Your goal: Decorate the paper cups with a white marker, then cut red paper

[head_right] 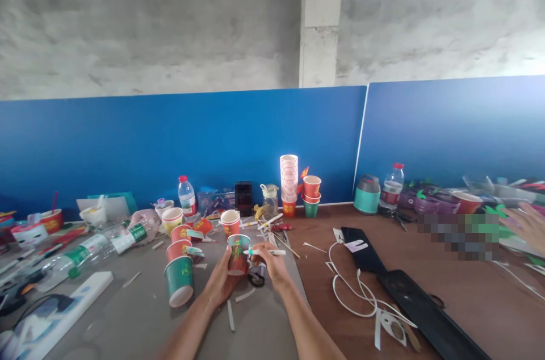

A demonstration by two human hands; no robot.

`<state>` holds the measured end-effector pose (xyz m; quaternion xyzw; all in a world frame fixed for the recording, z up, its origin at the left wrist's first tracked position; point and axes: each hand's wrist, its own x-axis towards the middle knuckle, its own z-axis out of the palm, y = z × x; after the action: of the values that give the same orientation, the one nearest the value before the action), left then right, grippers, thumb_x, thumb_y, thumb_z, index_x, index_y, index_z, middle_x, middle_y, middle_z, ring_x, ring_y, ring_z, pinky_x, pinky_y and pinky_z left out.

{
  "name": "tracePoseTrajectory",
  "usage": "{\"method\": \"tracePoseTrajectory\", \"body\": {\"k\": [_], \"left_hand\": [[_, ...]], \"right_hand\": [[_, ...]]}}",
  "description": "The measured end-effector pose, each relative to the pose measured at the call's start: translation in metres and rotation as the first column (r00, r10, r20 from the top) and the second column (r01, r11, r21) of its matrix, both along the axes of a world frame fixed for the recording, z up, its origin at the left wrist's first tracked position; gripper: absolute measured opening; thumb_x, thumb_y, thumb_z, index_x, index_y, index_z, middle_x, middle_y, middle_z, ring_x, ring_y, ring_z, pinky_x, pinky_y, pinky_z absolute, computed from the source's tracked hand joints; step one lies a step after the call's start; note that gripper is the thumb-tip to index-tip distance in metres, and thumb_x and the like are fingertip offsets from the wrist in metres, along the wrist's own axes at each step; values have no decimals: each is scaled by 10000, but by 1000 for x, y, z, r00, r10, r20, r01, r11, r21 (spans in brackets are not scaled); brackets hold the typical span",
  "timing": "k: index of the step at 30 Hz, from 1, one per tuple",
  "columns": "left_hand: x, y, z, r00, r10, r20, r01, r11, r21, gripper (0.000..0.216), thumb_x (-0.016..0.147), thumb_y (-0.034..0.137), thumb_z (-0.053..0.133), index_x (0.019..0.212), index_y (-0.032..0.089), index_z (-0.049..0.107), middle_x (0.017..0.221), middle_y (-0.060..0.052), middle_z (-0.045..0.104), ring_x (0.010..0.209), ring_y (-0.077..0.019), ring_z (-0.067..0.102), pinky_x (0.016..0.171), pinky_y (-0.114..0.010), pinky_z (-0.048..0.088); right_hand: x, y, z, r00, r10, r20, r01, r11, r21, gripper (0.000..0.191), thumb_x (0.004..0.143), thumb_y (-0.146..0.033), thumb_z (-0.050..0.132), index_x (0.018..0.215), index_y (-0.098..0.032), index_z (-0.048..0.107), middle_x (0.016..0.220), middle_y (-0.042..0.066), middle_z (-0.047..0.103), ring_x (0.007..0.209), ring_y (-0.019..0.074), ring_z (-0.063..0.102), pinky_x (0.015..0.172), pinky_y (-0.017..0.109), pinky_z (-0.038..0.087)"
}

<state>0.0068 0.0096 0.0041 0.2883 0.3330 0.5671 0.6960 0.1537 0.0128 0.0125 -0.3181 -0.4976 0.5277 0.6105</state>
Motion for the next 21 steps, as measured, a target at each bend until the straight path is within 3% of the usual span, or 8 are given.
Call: {"method": "tracePoseTrajectory", "body": {"k": [7,12,21], "left_hand": [[1,0,-1,1000,8,-1,-8,1000,-1,409,681,517,652,833,139,622,691,-44,657,591,-165,588,616,-308,459],[1,-1,2,1000,0,10,0,1000,15,390,706,491,641,855,131,627,717,-52,664,616,-168,599,630,-297,465],[1,1,-1,1000,19,-4,-19,1000,-9,396,715,502,625,838,125,629,700,-61,667,595,-168,599,633,-312,471]], "right_hand": [[1,1,0,1000,-24,1,24,1000,-6,294,723,-488,576,695,-205,652,622,45,662,644,204,615,521,268,411],[0,0,0,999,33,22,-32,999,-24,310,718,-503,592,663,-203,645,621,44,661,622,197,613,513,268,418],[2,4,-4,999,-16,-29,16,999,-32,297,711,-490,604,644,-202,630,635,47,664,636,203,620,515,271,423]]}}
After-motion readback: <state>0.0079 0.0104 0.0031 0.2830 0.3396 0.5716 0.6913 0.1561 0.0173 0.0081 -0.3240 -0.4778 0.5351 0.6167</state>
